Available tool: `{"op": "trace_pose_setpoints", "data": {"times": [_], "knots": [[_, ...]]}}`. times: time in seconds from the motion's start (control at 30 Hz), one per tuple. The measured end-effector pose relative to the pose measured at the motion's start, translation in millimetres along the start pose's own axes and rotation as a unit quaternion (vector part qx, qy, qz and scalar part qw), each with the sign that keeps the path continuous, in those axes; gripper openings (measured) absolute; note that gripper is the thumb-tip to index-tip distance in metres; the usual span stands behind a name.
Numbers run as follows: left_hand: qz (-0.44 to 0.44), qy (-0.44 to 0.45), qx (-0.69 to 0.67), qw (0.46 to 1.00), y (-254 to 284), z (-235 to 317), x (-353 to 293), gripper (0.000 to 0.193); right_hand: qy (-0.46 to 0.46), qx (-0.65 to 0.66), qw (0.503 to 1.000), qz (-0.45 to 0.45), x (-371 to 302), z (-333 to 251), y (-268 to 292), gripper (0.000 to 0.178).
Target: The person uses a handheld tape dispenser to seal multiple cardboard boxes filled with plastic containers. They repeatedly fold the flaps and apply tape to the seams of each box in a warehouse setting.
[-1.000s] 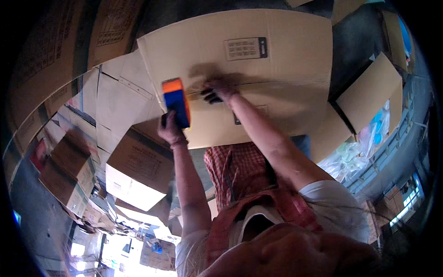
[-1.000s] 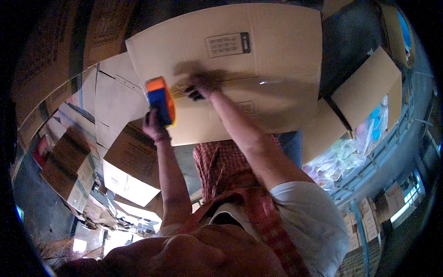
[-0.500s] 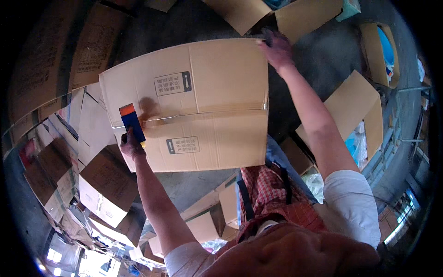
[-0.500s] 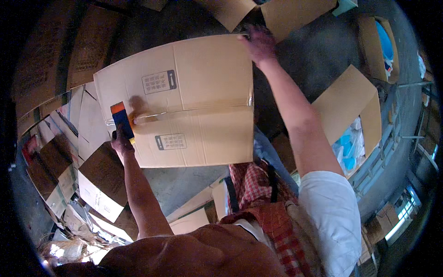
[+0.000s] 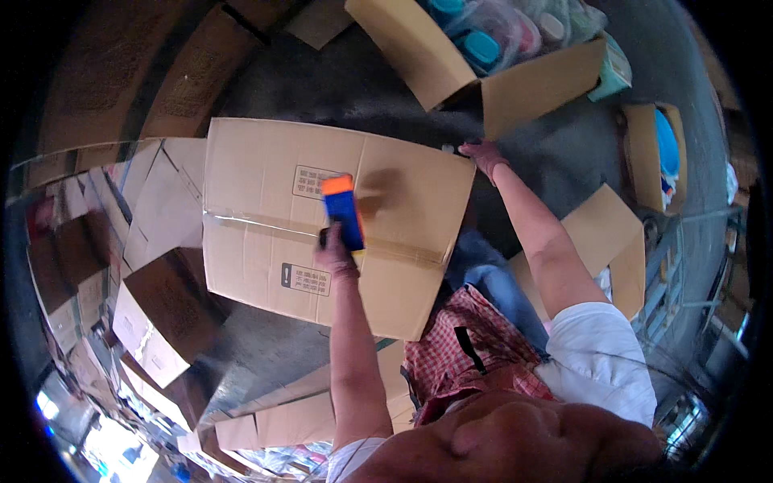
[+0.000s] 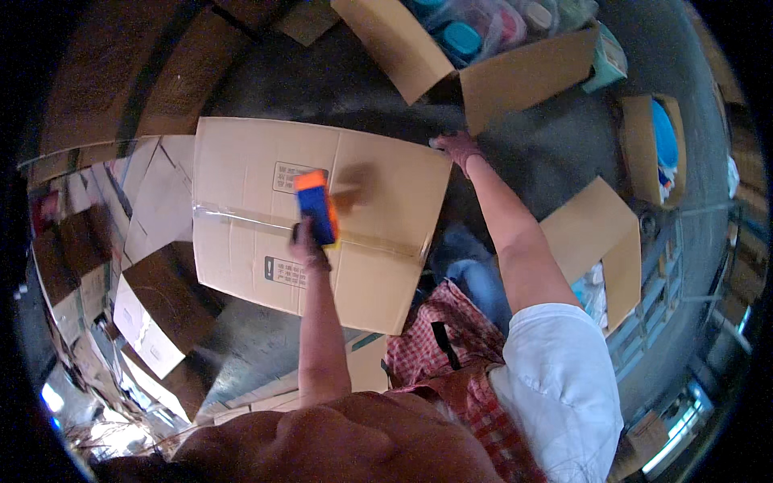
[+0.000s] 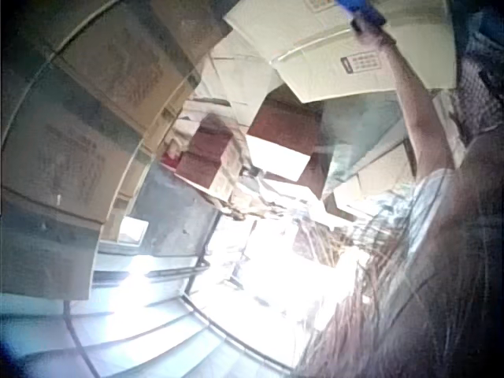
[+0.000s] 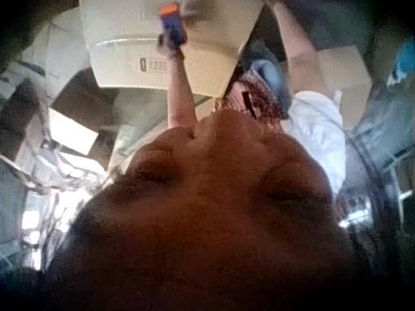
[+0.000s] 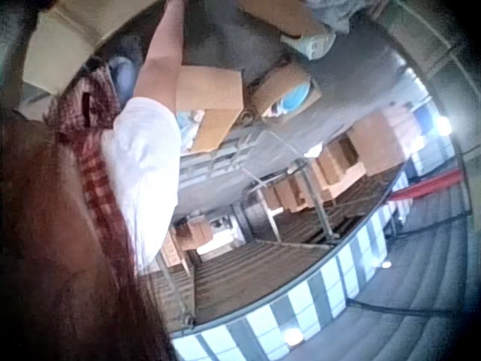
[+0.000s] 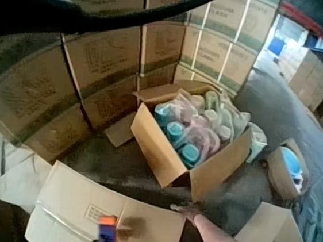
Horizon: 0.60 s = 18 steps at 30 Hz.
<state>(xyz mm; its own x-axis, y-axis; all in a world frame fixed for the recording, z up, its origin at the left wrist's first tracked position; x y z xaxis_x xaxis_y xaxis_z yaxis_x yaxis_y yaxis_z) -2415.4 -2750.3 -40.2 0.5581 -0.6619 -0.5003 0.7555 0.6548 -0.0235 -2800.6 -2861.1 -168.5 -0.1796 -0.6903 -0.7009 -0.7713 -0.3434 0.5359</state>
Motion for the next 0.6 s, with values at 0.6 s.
{"op": "trace_pose_setpoints", "data": {"times": [0.6], "knots": [[0.259,0.039,0.082,0.962,-78.3,6.1,-30.0,0.017,0.111,0.841,0.379,-0.37,26.9,-107.7,143.9,0.07]]}}
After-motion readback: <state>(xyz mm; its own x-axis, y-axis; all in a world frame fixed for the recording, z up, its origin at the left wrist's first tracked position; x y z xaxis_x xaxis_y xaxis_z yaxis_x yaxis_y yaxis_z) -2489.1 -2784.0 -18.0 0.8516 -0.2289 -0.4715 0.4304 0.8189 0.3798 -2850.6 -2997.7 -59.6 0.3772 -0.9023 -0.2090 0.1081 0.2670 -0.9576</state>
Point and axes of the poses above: each hand's wrist, its own x-axis towards the middle knuckle, its own y-axis out of the back of the hand, z = x × y, the point moved 1 cm from there along x, towards the middle knuckle, and after that the axes turned 3 degrees about -z, right-handed, at the moved point
